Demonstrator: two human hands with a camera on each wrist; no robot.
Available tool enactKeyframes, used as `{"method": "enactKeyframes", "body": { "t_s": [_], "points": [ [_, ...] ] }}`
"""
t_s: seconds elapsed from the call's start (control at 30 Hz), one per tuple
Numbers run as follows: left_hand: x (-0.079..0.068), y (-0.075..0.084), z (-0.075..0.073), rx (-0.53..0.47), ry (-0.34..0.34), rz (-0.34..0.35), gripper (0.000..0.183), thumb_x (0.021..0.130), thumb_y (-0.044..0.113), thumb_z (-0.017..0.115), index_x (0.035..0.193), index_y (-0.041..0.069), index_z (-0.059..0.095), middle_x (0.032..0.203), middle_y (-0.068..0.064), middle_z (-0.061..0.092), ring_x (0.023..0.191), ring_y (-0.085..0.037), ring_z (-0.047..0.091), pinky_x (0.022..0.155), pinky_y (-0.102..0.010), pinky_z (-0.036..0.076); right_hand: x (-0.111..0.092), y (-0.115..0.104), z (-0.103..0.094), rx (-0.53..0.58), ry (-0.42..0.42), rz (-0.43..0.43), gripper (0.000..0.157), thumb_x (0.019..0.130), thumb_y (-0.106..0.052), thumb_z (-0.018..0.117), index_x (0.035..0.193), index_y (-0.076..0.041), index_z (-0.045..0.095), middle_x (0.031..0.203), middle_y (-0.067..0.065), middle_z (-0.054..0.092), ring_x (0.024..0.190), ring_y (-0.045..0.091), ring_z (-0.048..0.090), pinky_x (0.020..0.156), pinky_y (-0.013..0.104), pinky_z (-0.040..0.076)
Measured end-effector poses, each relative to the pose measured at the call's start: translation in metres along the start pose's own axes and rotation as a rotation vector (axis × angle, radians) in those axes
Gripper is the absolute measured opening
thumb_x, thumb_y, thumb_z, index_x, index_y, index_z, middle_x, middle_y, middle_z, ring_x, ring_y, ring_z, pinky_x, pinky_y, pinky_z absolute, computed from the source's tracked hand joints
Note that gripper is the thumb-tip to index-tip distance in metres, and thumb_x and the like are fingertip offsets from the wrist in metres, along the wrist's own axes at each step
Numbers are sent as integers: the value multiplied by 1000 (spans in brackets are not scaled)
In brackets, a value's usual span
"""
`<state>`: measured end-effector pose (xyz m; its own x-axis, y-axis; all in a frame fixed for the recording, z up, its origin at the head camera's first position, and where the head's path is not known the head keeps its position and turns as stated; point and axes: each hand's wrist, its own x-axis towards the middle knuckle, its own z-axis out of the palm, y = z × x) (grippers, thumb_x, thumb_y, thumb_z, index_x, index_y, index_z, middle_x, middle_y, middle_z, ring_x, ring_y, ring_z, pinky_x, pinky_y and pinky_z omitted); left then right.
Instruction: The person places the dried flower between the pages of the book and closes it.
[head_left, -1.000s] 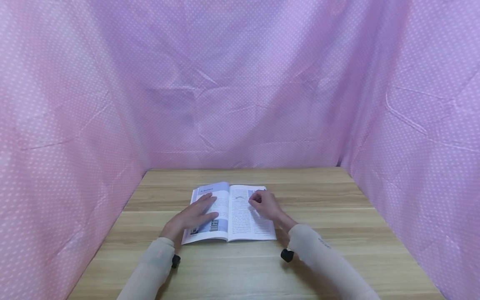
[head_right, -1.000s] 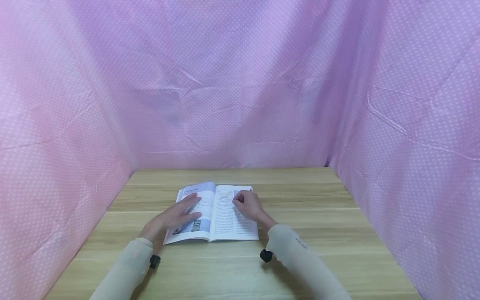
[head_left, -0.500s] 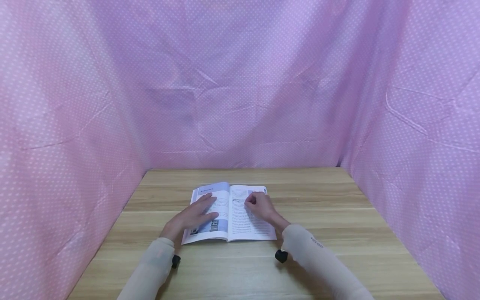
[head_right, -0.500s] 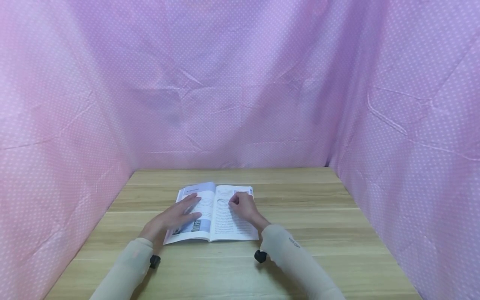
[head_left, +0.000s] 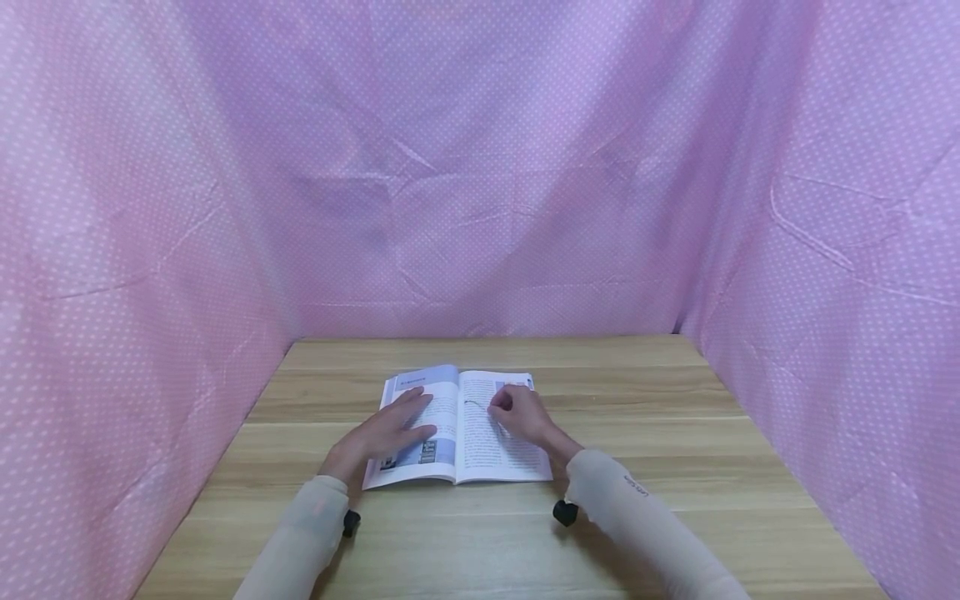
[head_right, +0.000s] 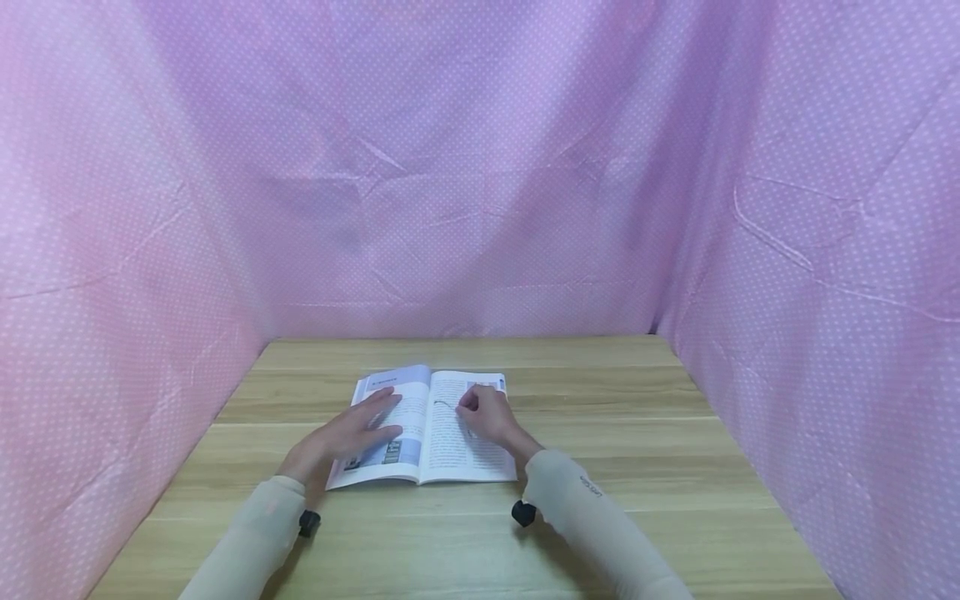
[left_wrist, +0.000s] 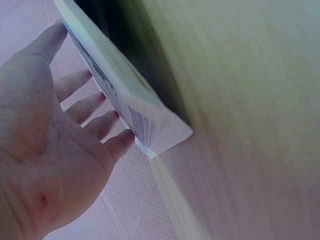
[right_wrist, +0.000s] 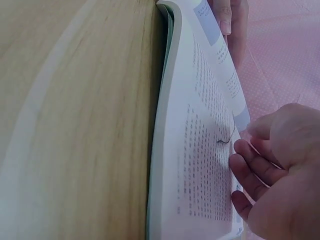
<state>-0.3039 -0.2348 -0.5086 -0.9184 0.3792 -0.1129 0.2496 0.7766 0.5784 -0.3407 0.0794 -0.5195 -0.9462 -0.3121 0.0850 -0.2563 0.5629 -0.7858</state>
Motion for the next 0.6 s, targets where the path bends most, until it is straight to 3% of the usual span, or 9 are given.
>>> {"method": "enactKeyframes", "body": {
  "t_s": [0.2,0.4,0.6],
  "points": [
    [0,0,0,5,3,8,83,113,58,61,179,15,34,191,-16,19,178,-46,15,142,-73,19,-3,2,-2,17,3,-56,17,103,-15,80,116,-5,77,109,7,79,102,18,73,98,41,66],
    [1,0,1,6,0,3,83,113,59,61,179,16,34,191,-16,18,178,-45,14,142,-73,19,-3,8,-5,0,-20,-88,37,103,-26,83,131,-3,73,132,16,78,130,36,73,114,58,61],
    [1,-1,1,6,0,5,83,113,59,61,179,16,34,191,-16,18,178,-46,14,142,-73,19,-6,8,-7,-26,-75,-85,65,102,-36,84,153,-3,62,155,20,68,149,43,64,125,63,53]
  ]
}}
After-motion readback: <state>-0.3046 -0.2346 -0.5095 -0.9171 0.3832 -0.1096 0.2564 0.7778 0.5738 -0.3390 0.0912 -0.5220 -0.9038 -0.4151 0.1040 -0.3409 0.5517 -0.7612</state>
